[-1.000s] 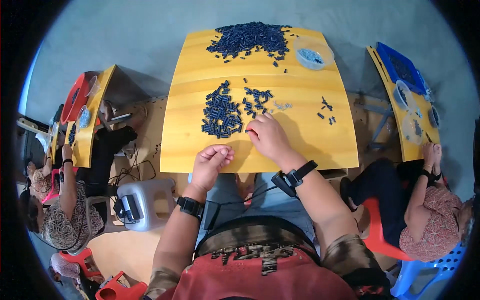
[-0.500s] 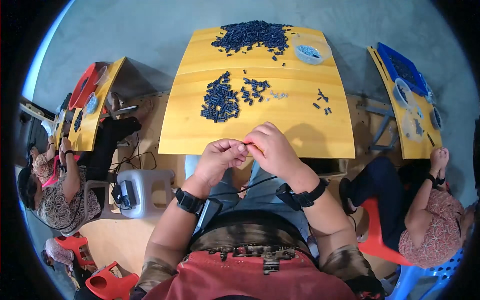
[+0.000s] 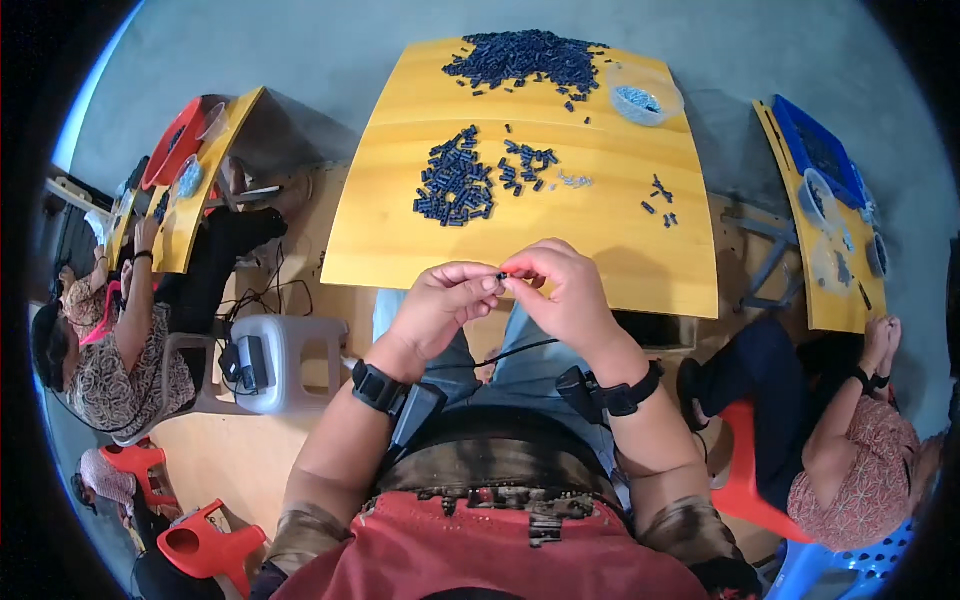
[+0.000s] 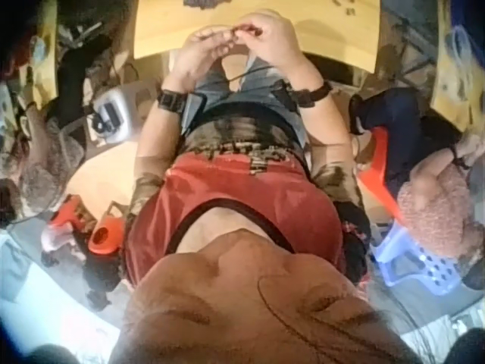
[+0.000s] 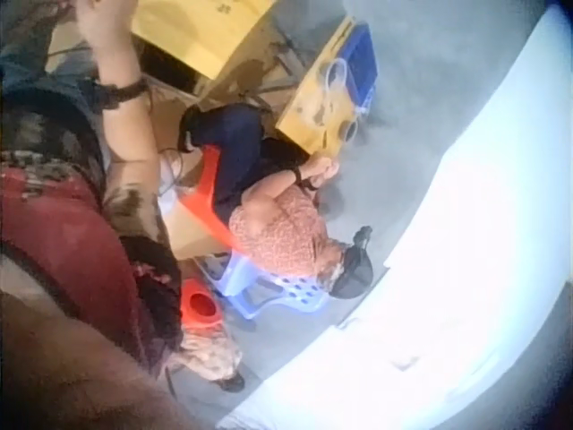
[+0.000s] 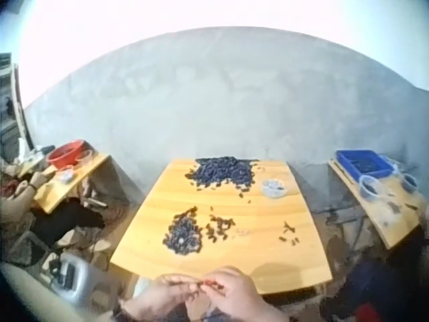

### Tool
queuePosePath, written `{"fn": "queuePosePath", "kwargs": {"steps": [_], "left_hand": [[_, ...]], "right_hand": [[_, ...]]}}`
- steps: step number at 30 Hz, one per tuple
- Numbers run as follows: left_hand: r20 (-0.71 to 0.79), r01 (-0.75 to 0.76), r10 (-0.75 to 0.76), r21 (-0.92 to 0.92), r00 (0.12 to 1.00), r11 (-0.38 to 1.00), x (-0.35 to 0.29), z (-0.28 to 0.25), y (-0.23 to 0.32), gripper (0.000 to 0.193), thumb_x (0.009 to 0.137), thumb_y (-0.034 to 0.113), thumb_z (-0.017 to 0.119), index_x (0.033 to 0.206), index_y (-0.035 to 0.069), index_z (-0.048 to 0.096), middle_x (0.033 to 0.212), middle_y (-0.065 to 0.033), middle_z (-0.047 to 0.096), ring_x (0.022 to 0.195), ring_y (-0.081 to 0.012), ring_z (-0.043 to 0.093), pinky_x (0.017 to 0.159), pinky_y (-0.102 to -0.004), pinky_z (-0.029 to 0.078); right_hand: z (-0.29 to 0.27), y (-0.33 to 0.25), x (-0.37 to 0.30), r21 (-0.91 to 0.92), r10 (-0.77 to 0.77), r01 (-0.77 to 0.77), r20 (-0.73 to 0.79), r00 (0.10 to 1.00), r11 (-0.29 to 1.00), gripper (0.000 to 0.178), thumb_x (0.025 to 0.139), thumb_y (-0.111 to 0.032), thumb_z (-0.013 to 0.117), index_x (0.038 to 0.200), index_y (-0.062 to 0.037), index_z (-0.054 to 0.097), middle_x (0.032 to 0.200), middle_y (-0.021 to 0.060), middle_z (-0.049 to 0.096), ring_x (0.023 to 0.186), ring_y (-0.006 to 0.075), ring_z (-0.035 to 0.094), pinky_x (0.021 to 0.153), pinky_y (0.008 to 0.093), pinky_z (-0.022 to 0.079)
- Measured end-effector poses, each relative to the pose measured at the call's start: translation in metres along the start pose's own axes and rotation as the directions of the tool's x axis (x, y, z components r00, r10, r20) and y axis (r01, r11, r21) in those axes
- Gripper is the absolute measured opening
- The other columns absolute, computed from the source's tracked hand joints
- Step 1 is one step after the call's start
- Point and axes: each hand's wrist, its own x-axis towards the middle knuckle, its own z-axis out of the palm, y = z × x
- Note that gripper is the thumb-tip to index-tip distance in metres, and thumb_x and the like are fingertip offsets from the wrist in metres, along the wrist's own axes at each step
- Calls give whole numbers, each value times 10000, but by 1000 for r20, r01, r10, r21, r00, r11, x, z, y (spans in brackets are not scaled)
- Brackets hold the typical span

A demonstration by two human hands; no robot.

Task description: The person picks up a blue plastic piece and a small metal pin, inserts the pin into the blue piece, and places the assembly on the table. They repeat this process for a second assembly.

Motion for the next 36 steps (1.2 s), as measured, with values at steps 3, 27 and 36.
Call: {"fn": "queuePosePath", "kwargs": {"steps": [3,27,36], "left_hand": [[-33,20,-20,11,999,1000,2,0,3,180,860,86,641,1029,26,649,902,-62,676,767,-118,617,697,-237,504],[-37,155,-159,-92,987,984,54,2,20,164,873,147,637,993,38,661,916,-34,672,771,-87,591,693,-217,470],[-21,182,-193,-239,981,954,61,-8,23,199,913,178,582,959,-4,649,853,-40,643,742,-92,576,683,-223,485]], "right_hand": [[2,5,2,107,90,-89,-5,996,990,123,754,26,659,872,-10,656,785,79,614,649,152,583,584,246,480],[-2,27,40,-114,132,-126,48,990,985,218,721,-59,677,934,-52,632,809,79,610,795,266,556,728,368,450],[4,38,46,-120,127,-123,27,992,985,190,728,-57,678,913,-47,636,798,80,610,776,260,558,709,359,457]]}}
